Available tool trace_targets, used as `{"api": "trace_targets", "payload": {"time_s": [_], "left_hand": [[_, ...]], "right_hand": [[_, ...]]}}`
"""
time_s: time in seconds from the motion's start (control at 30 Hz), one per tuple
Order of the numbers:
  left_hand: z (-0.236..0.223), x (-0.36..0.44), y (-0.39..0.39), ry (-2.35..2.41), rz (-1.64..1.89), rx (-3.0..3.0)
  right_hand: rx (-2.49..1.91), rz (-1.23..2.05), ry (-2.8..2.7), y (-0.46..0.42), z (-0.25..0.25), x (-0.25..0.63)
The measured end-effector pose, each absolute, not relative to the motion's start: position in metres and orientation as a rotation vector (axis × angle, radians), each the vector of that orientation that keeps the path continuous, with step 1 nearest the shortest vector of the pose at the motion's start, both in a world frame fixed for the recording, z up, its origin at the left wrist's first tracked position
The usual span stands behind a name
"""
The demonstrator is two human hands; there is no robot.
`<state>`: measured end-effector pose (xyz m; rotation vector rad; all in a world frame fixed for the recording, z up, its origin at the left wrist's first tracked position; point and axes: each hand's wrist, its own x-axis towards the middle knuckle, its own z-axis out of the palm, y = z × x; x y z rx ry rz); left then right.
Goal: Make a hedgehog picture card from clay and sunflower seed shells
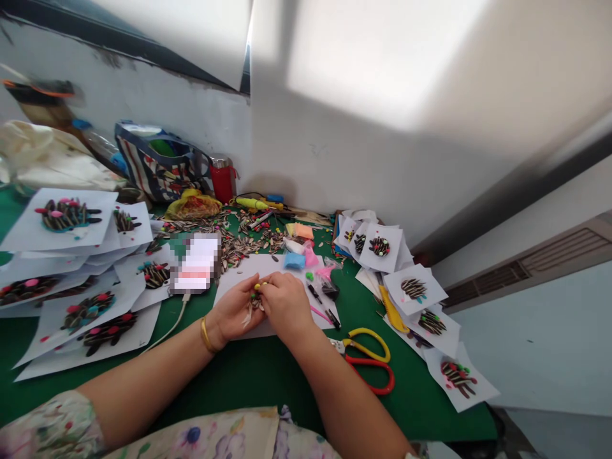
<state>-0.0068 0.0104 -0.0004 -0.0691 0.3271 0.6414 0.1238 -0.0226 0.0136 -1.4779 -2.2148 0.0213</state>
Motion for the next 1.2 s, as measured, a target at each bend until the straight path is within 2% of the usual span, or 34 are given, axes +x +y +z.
{"api": "trace_targets", "payload": {"time_s": [0.4, 0.87, 1.2], "left_hand": [[0.004, -0.005, 0.011, 0.382, 0.630, -0.080], [0.028, -0.032, 0.051, 0.576, 0.920, -0.107], [0.036, -0.035, 0.128, 0.893, 1.232, 0.087]], "right_hand": [[-1.459, 0.070, -2.173, -0.024, 0.014, 0.125], [-1.328, 0.146, -1.914, -0.030, 0.007, 0.153], [-1.277, 0.187, -1.906, -0.031, 0.003, 0.153]]}}
